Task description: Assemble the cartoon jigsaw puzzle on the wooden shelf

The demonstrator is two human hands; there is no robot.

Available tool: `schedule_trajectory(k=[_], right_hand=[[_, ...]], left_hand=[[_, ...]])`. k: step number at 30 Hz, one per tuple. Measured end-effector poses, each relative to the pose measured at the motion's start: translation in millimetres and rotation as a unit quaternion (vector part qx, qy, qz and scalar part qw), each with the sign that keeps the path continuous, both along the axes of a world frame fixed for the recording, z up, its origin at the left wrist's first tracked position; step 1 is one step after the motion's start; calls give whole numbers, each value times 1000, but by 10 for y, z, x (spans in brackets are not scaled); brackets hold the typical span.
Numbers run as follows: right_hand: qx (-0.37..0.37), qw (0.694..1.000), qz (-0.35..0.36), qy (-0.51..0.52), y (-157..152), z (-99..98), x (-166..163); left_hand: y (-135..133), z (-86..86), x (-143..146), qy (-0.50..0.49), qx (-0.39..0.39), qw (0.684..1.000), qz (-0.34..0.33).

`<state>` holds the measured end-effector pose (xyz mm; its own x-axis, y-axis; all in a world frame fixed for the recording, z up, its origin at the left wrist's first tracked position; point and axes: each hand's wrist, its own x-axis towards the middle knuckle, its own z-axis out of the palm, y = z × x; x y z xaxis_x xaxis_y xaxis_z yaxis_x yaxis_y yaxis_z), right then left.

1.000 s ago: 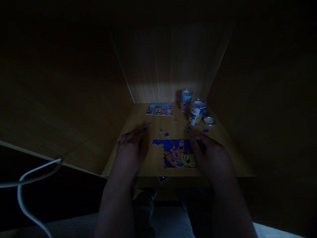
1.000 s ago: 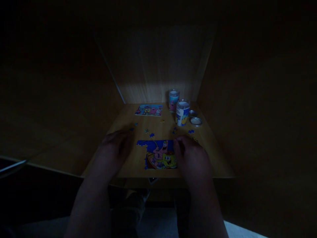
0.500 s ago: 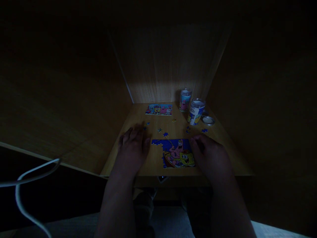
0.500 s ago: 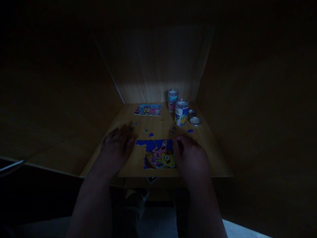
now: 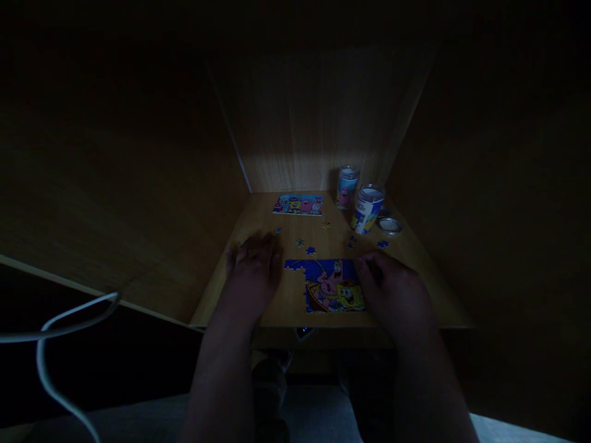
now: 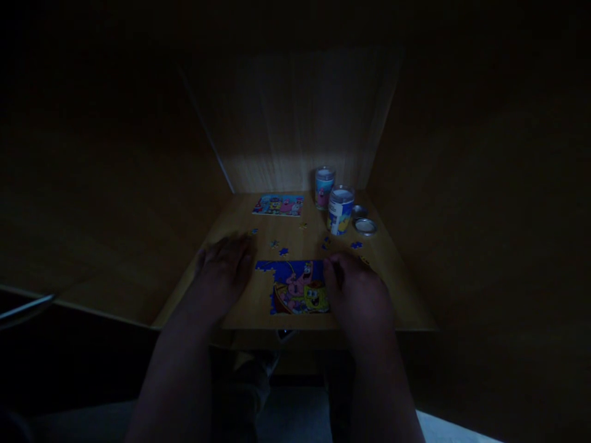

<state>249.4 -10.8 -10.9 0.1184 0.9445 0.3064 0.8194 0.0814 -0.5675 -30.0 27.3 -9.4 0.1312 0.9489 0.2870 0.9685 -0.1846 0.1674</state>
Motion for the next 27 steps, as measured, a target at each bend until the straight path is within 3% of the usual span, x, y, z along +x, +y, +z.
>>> schedule_trajectory(k=[4, 9, 16, 24, 27], right_hand=[[7, 1000, 6, -4, 3, -12, 6], [0, 1000, -3, -2, 5, -5, 3], [3, 1000, 5, 2, -3, -7, 2], [7, 1000, 5, 6, 1, -4, 2], [2, 1000, 1, 5, -1, -1, 1]], left_hand=[[-20, 27, -16, 20, -6, 1000, 9], [-158, 198, -44, 61, -29, 998, 13], [-349, 425, -10, 16, -112, 992, -49], [-349, 449, 1, -15, -127, 991, -25], [-332, 433, -17, -39, -128, 990, -45]])
